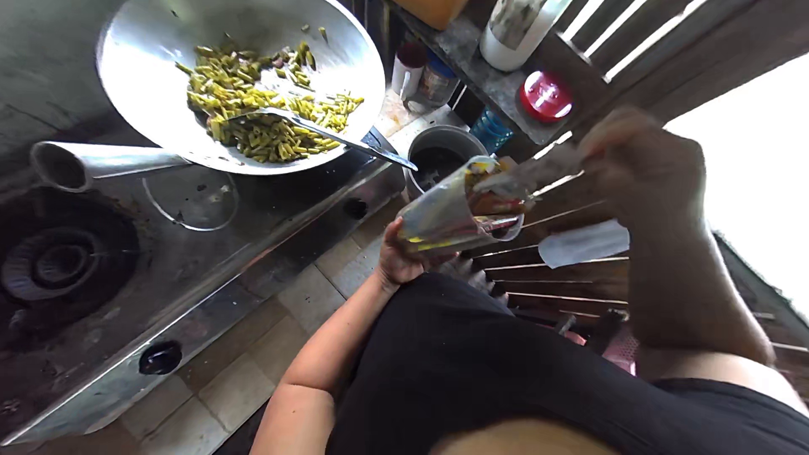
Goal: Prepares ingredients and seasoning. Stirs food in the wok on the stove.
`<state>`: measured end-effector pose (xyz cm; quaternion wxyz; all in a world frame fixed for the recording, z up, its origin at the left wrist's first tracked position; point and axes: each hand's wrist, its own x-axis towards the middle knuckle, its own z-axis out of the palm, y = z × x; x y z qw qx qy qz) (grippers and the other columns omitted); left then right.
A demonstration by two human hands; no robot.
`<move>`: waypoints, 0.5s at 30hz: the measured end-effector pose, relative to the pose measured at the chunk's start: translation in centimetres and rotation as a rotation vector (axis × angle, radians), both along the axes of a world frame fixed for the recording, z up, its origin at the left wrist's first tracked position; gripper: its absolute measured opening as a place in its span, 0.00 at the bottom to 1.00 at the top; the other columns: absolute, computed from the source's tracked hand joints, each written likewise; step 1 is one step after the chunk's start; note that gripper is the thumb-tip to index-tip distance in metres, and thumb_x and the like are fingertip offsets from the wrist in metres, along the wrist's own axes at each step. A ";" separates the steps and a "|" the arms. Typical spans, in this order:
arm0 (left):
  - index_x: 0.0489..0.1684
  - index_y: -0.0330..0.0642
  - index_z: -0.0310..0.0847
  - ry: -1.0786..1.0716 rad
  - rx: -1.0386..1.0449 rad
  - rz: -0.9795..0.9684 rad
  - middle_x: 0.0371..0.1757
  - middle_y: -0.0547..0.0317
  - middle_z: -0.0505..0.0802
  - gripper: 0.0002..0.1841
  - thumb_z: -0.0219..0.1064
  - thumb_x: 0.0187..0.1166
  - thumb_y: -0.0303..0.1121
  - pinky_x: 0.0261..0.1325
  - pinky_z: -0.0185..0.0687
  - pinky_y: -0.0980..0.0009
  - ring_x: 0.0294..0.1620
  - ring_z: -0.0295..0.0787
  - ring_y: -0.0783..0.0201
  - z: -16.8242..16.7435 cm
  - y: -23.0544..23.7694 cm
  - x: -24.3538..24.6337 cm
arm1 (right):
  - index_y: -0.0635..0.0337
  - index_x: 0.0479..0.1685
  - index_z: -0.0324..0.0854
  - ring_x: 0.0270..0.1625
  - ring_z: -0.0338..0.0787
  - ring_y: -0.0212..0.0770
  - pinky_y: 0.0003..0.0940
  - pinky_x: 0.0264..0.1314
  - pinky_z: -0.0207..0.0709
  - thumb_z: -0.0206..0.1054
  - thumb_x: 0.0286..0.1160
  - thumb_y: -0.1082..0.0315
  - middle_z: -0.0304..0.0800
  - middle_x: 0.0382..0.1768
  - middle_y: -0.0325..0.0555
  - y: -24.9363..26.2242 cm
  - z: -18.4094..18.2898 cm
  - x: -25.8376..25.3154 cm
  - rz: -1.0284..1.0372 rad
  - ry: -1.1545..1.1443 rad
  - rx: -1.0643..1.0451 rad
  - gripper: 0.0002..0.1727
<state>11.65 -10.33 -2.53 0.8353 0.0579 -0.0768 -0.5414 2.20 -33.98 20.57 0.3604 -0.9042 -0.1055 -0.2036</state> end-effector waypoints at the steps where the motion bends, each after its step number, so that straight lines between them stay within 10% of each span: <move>1: 0.63 0.50 0.87 0.020 0.014 -0.008 0.58 0.45 0.94 0.37 0.83 0.54 0.61 0.63 0.89 0.45 0.60 0.93 0.44 -0.1 -0.1 0.0 | 0.44 0.51 0.85 0.58 0.86 0.20 0.22 0.63 0.83 0.65 0.84 0.56 0.88 0.55 0.21 -0.3 -0.2 0.3 0.020 -0.047 0.182 0.08; 6: 0.63 0.48 0.87 0.052 -0.020 -0.061 0.60 0.43 0.93 0.38 0.83 0.54 0.60 0.64 0.88 0.41 0.61 0.92 0.42 0.0 -1.0 0.0 | 0.47 0.48 0.78 0.55 0.94 0.40 0.42 0.62 0.90 0.35 0.94 0.62 0.94 0.48 0.39 1.2 -1.4 1.9 -0.011 -0.010 1.125 0.21; 9: 0.63 0.46 0.86 0.059 -0.024 -0.088 0.59 0.41 0.93 0.38 0.83 0.54 0.61 0.64 0.88 0.43 0.60 0.92 0.42 0.2 -1.2 0.0 | 0.48 0.39 0.78 0.30 0.85 0.31 0.29 0.42 0.86 0.29 0.96 0.55 0.81 0.24 0.33 -0.2 -2.0 1.8 0.049 0.079 1.431 0.28; 12: 0.61 0.46 0.87 0.094 0.010 -0.107 0.56 0.41 0.94 0.40 0.83 0.51 0.64 0.62 0.89 0.44 0.57 0.93 0.43 0.5 -1.3 0.0 | 0.38 0.50 0.80 0.15 0.69 0.18 0.15 0.19 0.66 0.50 0.89 0.44 0.72 0.14 0.20 -1.2 -1.4 -0.6 0.024 0.223 0.883 0.16; 15: 0.60 0.47 0.88 0.092 0.006 -0.110 0.56 0.43 0.94 0.40 0.80 0.53 0.67 0.62 0.88 0.44 0.58 0.93 0.44 0.7 -1.6 0.2 | 0.48 0.77 0.78 0.21 0.74 0.16 0.15 0.25 0.72 0.76 0.63 0.36 0.79 0.21 0.23 0.0 -1.6 -3.0 0.020 0.433 0.147 0.42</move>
